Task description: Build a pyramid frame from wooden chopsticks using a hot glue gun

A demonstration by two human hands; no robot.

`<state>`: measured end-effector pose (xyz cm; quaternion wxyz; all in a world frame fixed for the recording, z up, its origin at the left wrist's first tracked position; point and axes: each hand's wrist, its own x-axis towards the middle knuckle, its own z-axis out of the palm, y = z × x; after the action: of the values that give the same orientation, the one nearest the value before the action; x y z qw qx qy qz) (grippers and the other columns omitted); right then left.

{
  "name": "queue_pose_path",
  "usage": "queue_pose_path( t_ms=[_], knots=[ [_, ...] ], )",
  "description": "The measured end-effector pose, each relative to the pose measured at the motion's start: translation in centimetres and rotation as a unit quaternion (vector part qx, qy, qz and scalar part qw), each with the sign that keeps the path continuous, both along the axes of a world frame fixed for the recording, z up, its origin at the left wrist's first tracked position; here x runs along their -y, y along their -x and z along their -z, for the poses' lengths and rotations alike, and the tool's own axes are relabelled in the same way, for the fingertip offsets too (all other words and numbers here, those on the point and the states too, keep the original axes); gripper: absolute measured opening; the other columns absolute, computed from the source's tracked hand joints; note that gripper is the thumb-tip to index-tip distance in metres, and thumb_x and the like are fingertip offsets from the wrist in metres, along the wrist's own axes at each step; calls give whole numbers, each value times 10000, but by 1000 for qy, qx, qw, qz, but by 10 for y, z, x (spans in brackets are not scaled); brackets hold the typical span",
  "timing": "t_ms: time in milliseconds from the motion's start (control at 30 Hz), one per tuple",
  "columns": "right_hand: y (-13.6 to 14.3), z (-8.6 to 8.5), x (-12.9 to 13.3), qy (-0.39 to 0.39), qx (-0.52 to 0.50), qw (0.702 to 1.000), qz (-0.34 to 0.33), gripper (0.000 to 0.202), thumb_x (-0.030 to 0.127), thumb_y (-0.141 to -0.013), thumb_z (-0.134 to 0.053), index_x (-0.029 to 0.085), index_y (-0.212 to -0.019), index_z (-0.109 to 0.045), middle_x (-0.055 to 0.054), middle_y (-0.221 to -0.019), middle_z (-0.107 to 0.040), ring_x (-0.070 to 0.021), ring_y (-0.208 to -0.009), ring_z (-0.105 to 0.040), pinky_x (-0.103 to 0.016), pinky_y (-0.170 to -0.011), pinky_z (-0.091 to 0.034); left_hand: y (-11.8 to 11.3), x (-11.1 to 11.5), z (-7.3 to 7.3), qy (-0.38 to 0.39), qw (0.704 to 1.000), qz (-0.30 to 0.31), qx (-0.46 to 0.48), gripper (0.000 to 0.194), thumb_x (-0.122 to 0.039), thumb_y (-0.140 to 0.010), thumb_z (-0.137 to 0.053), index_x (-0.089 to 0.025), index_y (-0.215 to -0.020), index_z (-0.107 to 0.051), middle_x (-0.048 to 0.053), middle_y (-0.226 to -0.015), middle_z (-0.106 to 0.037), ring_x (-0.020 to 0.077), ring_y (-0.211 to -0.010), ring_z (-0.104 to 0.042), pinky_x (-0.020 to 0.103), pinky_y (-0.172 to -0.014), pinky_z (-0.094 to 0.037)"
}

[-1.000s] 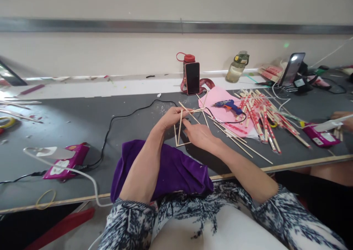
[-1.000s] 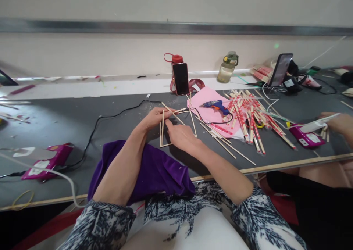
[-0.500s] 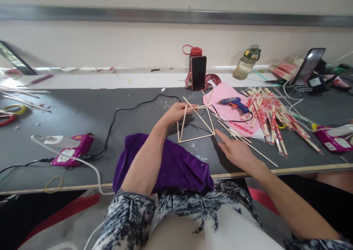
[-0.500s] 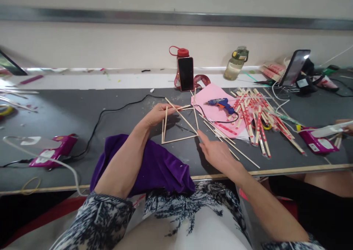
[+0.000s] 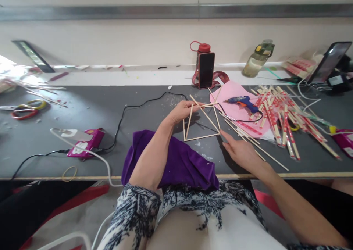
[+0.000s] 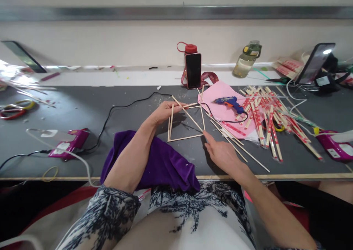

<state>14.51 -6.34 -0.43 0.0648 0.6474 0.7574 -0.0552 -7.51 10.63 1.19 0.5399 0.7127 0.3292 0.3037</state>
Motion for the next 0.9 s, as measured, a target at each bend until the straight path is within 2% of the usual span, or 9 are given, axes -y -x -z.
queue_pose_path(
  t_ms=[367, 600, 900],
  knots=[
    [3, 3, -3, 3, 13, 1000, 2, 515, 366, -960, -269, 215, -1452, -282, -69, -720, -703, -229, -665, -663, -266, -549, -365, 0, 1, -2, 4, 1000, -4, 1, 513, -524, -740, -631, -152, -1089, -695, 96, -1053, -686, 221, -1006, -590, 357, -957, -392],
    [1, 3, 0, 4, 12, 1000, -7, 486, 376, -958, -264, 213, -1400, -385, -79, -743, -707, -218, -679, -663, -262, -554, -365, 0, -1, 0, 2, 1000, -6, -3, 520, -537, -737, -625, -153, -1080, -698, 89, -1073, -679, 222, -1024, -582, 357, -967, -386],
    [1, 4, 3, -8, -9, 1000, -11, 460, 373, -959, -270, 227, -1365, -429, -64, -739, -711, -227, -689, -670, -271, -551, -340, 0, -1, 0, -12, 1000, 0, 1, 506, -540, -749, -613, -156, -1065, -706, 90, -1070, -680, 222, -1002, -585, 356, -946, -395]
  ],
)
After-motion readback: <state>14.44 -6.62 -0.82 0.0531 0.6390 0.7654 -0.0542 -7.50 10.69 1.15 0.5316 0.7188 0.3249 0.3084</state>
